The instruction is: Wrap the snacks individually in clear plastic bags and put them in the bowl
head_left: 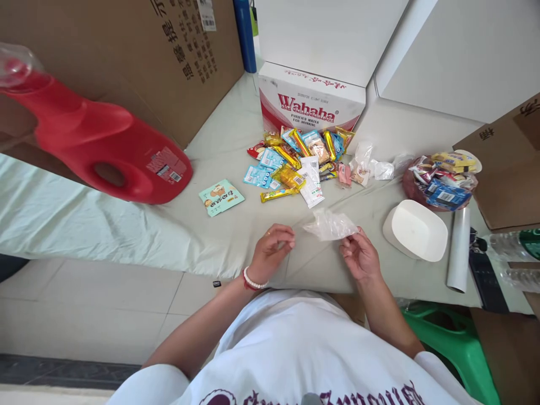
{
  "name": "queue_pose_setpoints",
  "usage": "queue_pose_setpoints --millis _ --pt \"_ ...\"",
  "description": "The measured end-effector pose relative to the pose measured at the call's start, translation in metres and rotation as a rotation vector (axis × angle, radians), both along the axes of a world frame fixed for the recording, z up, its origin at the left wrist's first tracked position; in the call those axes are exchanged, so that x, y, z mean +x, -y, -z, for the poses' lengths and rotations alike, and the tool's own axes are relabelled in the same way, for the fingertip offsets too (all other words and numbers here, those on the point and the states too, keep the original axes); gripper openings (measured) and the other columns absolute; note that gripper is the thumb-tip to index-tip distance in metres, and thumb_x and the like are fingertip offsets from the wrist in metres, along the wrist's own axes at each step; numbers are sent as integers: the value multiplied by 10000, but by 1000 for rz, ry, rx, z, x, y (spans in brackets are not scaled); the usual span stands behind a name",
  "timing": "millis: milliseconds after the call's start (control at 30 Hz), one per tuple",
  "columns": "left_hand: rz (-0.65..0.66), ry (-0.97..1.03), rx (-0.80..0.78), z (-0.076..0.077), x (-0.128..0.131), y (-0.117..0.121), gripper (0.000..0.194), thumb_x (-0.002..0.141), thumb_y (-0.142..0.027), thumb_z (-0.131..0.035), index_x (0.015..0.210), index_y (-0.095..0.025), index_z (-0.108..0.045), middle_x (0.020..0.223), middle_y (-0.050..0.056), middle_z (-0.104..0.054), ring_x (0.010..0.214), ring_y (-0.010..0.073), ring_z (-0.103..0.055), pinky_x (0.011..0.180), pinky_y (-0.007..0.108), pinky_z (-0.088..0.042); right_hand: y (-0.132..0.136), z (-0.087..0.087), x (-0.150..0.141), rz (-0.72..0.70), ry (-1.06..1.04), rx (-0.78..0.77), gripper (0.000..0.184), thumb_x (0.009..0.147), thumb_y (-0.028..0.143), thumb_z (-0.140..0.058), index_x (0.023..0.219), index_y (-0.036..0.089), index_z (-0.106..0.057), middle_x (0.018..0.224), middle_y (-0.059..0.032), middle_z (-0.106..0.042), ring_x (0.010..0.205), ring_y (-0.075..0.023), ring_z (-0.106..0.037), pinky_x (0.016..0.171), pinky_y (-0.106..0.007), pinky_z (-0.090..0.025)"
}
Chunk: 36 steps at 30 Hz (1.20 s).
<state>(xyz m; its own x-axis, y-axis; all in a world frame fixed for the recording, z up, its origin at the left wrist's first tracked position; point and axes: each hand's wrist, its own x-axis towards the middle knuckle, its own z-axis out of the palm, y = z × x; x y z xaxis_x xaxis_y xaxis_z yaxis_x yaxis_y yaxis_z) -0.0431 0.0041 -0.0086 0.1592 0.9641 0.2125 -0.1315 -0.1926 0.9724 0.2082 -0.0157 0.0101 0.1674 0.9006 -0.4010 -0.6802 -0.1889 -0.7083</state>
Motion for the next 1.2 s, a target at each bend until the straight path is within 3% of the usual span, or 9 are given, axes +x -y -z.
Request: queue_pose_setpoints --millis 100,233,300,400,533,733,867,1000,1200 --pt "91 -93 -38 -4 -1 14 159 851 -377 -767 816 -223 -756 958 77 -689 949 197 -638 894 366 -514 -2 8 1 -7 -35 60 190 734 217 -798 813 237 -626 792 52 -655 717 -105 -624 608 -216 -549" --pt "39 218 -604 -7 13 18 462 869 -656 -632 955 -205 -679 977 96 -680 916 217 -651 600 276 -537 -5 17 0 -5 45 95 173 715 306 -811 807 250 -675 853 11 -729 869 -180 -694 800 -318 -589" --pt "141 373 -847 -12 20 14 616 858 -765 -540 1089 -201 -633 1031 119 -687 916 239 -672 519 264 -531 -5 18 -2 25 100 102 208 696 342 -823 841 252 -705 917 -14 -757 933 -211 -698 876 -356 -571" --pt "304 436 -997 -22 30 7 695 860 -799 -490 1158 -181 -606 1115 150 -680 941 248 -687 535 287 -570 -4 16 -5 -24 219 128 190 678 318 -838 792 244 -705 943 -16 -749 895 -193 -675 847 -331 -551" --pt "259 379 -1060 -30 40 -3 636 849 -766 -561 1097 -183 -613 1087 121 -674 916 225 -695 570 296 -584 -1 7 -1 -142 512 256 115 741 286 -789 698 236 -694 1057 -32 -721 953 -193 -653 850 -323 -528" --pt "224 221 -1121 -32 53 -17 576 788 -694 -713 1050 -200 -574 937 55 -663 788 199 -709 575 295 -572 7 -9 10 -322 1063 492 111 803 208 -712 853 290 -768 1155 -69 -714 1010 -251 -659 930 -422 -522" --pt "246 223 -1078 -26 58 -20 436 704 -398 -883 932 -186 -577 877 15 -687 687 138 -678 605 275 -569 15 -17 10 -400 1164 618 195 807 143 -689 889 302 -766 1157 -68 -728 1017 -256 -669 920 -422 -521" --pt "234 335 -1082 -17 55 -14 317 649 -188 -905 788 -137 -625 813 30 -712 747 106 -689 752 237 -578 18 -14 16 -293 1022 524 92 831 211 -703 854 282 -756 1144 -73 -725 1017 -249 -672 888 -393 -525" --pt "182 430 -839 -18 47 -2 355 679 -344 -918 809 -148 -651 949 61 -748 929 168 -717 852 300 -576 10 8 34 -210 859 189 137 842 288 -725 972 250 -744 1136 -61 -713 1050 -213 -652 935 -345 -496"
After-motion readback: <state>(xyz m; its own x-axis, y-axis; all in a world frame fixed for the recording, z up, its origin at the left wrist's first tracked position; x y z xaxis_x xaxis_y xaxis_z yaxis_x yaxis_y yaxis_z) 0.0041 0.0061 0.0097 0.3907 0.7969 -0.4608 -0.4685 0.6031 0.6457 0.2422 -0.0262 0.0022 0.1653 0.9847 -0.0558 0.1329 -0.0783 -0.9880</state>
